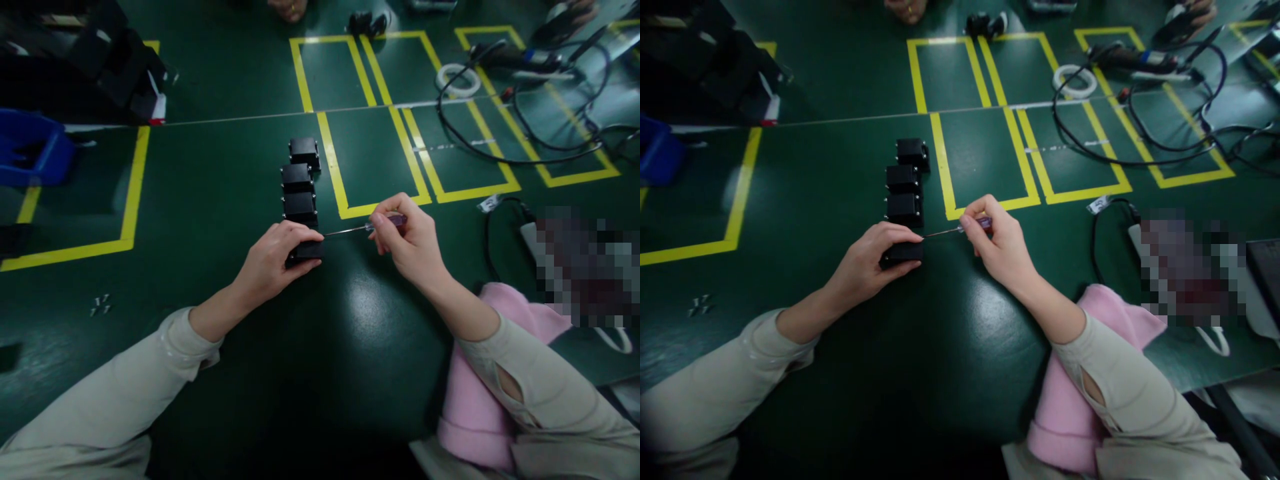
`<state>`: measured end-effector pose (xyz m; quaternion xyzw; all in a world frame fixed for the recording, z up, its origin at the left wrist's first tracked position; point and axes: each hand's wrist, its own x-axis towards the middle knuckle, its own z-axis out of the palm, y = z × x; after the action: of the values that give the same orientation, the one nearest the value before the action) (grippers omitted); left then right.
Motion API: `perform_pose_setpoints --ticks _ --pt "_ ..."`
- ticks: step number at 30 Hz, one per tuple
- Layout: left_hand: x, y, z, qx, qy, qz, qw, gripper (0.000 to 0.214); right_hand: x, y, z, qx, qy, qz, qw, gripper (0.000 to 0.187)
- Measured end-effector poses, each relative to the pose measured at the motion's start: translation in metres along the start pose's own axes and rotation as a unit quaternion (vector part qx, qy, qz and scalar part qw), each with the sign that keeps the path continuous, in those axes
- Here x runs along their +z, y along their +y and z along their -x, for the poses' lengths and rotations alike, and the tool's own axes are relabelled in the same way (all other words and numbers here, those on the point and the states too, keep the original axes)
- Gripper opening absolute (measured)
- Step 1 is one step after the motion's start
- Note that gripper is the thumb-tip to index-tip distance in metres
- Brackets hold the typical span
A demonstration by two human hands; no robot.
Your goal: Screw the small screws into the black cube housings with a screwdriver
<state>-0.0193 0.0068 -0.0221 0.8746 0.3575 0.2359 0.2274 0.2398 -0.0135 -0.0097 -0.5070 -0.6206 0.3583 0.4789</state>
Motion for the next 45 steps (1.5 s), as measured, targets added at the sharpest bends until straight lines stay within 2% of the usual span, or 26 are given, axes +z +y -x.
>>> perform_pose_setpoints --ticks 13,18,26,30,37,45 --pt "-0.0002 0.0014 0.0012 -0.011 0.005 0.011 1.000 0.030 -0.0001 -0.0005 0.0000 -0.001 -0.006 -0.003 1.000 0.019" --pt "0.0003 0.0016 0.0010 -0.011 0.011 0.011 1.000 0.029 -0.0001 -0.0019 0.0015 0.000 -0.010 -0.005 1.000 0.013" --pt "0.0001 0.0000 0.0018 -0.002 0.019 0.019 1.000 0.028 0.0001 -0.0019 0.0006 -0.011 -0.009 0.001 1.000 0.020" --pt "0.0000 0.0011 0.0024 -0.005 0.017 0.019 1.000 0.028 -0.0004 -0.0032 0.0016 -0.010 -0.007 0.002 1.000 0.013" --pt "0.0004 0.0003 0.0020 -0.009 0.014 0.023 1.000 0.028 -0.0012 -0.0035 0.0010 -0.019 -0.017 0.019 1.000 0.021" --pt "0.0008 0.0006 0.0018 -0.007 0.015 0.023 1.000 0.028 -0.0019 -0.0080 0.0030 -0.021 -0.013 0.044 0.999 0.006"
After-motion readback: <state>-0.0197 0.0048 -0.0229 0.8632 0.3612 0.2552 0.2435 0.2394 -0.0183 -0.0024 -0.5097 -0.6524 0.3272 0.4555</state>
